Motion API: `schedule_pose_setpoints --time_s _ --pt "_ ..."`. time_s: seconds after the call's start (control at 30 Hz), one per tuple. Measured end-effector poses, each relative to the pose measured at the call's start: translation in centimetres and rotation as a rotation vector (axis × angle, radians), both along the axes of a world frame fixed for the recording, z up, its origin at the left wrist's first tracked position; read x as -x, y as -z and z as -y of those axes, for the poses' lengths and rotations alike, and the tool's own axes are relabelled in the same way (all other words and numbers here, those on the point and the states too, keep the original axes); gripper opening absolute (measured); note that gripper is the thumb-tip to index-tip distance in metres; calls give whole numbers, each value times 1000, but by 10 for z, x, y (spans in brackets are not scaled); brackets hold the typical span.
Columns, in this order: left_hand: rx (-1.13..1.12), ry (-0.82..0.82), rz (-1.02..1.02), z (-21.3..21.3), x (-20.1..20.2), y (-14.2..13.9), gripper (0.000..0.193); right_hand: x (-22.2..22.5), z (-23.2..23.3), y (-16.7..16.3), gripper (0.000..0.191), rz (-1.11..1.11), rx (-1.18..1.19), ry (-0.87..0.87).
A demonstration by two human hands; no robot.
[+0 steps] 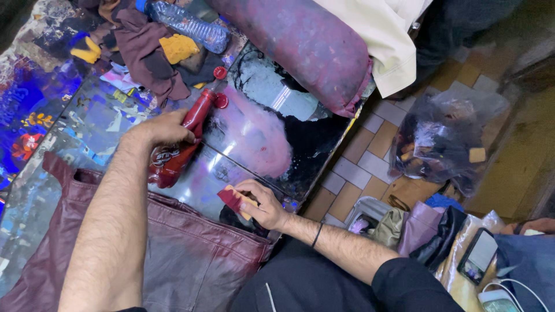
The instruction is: The person applies red dye to a maroon leather jacket laid on a work table. They rub the dye into the leather with a sponge, periodically dipping the sponge into a dye bottle and working the color across different sections of the jacket, repositioning the garment as they go.
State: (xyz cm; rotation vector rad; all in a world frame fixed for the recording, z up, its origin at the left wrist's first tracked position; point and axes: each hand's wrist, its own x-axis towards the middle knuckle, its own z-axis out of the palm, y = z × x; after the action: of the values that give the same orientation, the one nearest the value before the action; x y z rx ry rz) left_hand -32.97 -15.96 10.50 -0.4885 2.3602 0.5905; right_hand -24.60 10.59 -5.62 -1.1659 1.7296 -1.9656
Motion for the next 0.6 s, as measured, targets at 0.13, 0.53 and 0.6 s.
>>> schedule_pose_setpoints --time_s 0.13,0.53,0.6 --pt "-87 2 -123 6 -15 4 70 27 11 -25 33 267 63 113" --pt "-339 111 -213 1 -43 -7 69 165 74 -100 28 964 -18 -227" --pt "-337 100 -281 7 -45 -10 68 157 63 -95 27 1020 7 -310"
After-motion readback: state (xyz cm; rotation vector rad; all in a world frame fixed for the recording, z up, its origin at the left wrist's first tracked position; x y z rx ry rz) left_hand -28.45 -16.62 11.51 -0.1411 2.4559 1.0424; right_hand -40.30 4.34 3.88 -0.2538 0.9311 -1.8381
